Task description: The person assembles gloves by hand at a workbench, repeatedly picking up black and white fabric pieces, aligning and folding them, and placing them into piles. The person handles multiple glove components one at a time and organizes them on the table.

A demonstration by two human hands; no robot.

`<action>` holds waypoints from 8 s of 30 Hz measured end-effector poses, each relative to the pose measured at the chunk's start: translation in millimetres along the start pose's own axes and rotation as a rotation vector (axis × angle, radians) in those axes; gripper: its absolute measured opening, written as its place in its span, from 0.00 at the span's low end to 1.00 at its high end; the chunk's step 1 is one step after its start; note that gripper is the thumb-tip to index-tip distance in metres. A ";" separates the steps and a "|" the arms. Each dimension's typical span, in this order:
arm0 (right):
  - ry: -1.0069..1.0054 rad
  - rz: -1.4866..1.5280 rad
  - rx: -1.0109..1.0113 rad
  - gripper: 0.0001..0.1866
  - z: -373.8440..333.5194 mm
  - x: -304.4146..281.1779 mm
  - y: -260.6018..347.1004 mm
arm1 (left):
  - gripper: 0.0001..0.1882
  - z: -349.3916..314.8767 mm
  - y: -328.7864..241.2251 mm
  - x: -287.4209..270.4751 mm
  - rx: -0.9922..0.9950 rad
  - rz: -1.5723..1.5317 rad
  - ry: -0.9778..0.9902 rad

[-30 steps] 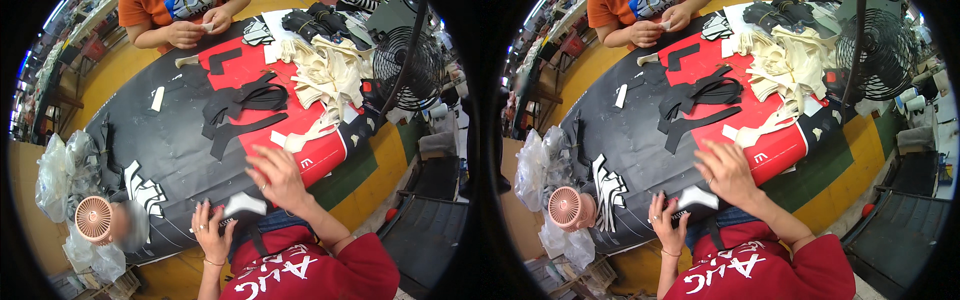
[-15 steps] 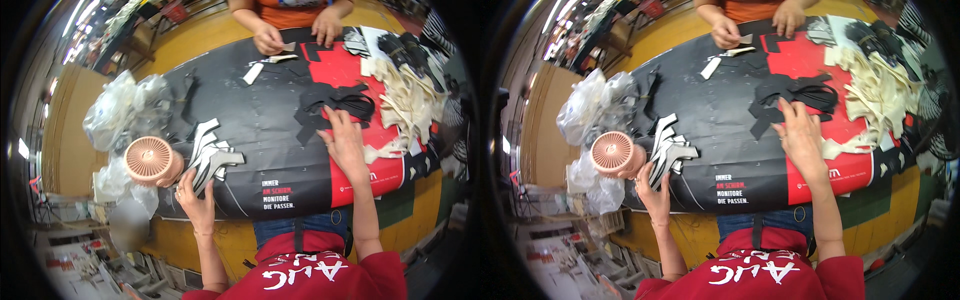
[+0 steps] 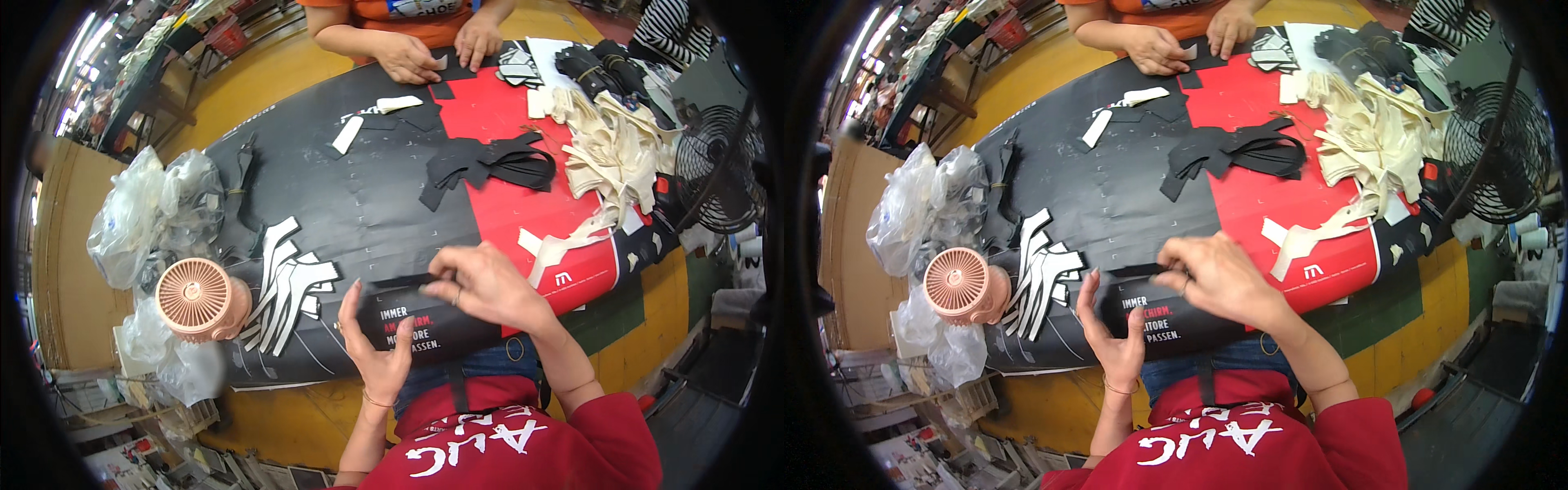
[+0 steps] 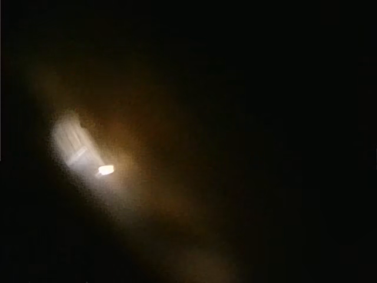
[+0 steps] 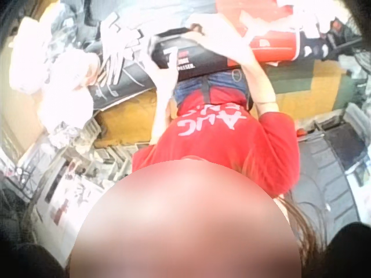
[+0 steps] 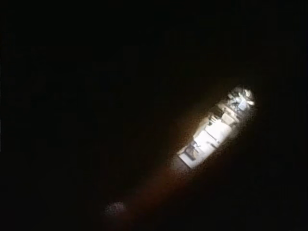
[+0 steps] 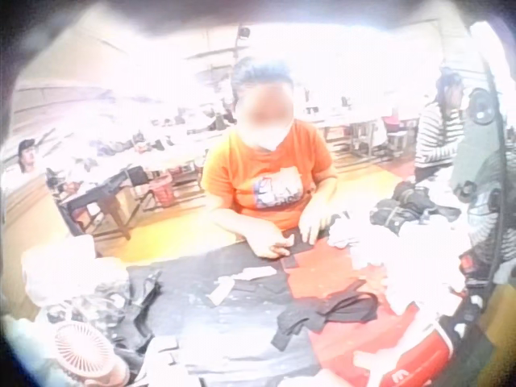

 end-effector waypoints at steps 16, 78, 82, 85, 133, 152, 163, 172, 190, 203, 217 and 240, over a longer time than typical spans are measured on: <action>0.312 0.138 0.243 0.14 -28.4 -19.2 -4.7 | 0.07 11.0 7.3 10.7 -0.581 -0.854 -0.102; -0.578 0.625 0.059 0.09 -13.9 -183.4 -39.5 | 0.27 122.0 -3.6 143.4 0.063 -0.299 0.209; -0.469 0.631 0.005 0.05 -17.8 -140.5 -19.8 | 0.34 114.6 -14.0 131.7 0.208 -0.052 0.206; -0.447 0.673 0.039 0.06 -18.8 -121.5 -15.1 | 0.30 111.4 -21.2 113.1 0.249 0.066 0.059; -0.569 -0.628 -0.286 0.19 70.8 -62.4 -30.2 | 0.17 50.5 28.7 46.9 0.106 0.105 0.098; -0.256 -0.495 0.135 0.15 -64.3 -117.6 -88.3 | 0.13 41.8 -70.2 159.5 0.397 -0.093 0.560; -0.255 -0.382 0.044 0.07 -64.2 -116.0 -95.9 | 0.20 42.0 -64.6 169.6 0.480 0.037 0.559; -0.393 1.208 -0.542 0.16 -136.5 -186.6 -86.1 | 0.24 41.7 -63.1 174.2 0.563 0.317 0.499; 0.123 0.712 0.419 0.05 -109.8 -81.9 -75.5 | 0.10 116.2 32.8 65.3 0.105 0.122 0.183; 0.181 -0.164 0.084 0.08 -47.7 -28.7 -18.6 | 0.08 124.2 12.4 91.3 0.153 0.009 0.051; -0.053 -0.259 0.212 0.06 -60.0 -105.8 -13.7 | 0.05 33.5 21.6 -4.4 -0.345 -0.097 0.308; 0.090 -0.038 0.261 0.06 -32.3 -21.7 4.0 | 0.29 -35.5 -40.9 44.9 0.130 0.399 0.310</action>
Point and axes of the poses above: each hand's wrist, its own z-axis towards the middle knuckle, its own x-axis out of the palm, y = z × x, the point moved 5 cm from there along z, towards the middle knuckle, and after that the axes turned 12 degrees about x, right-handed, at the moved point
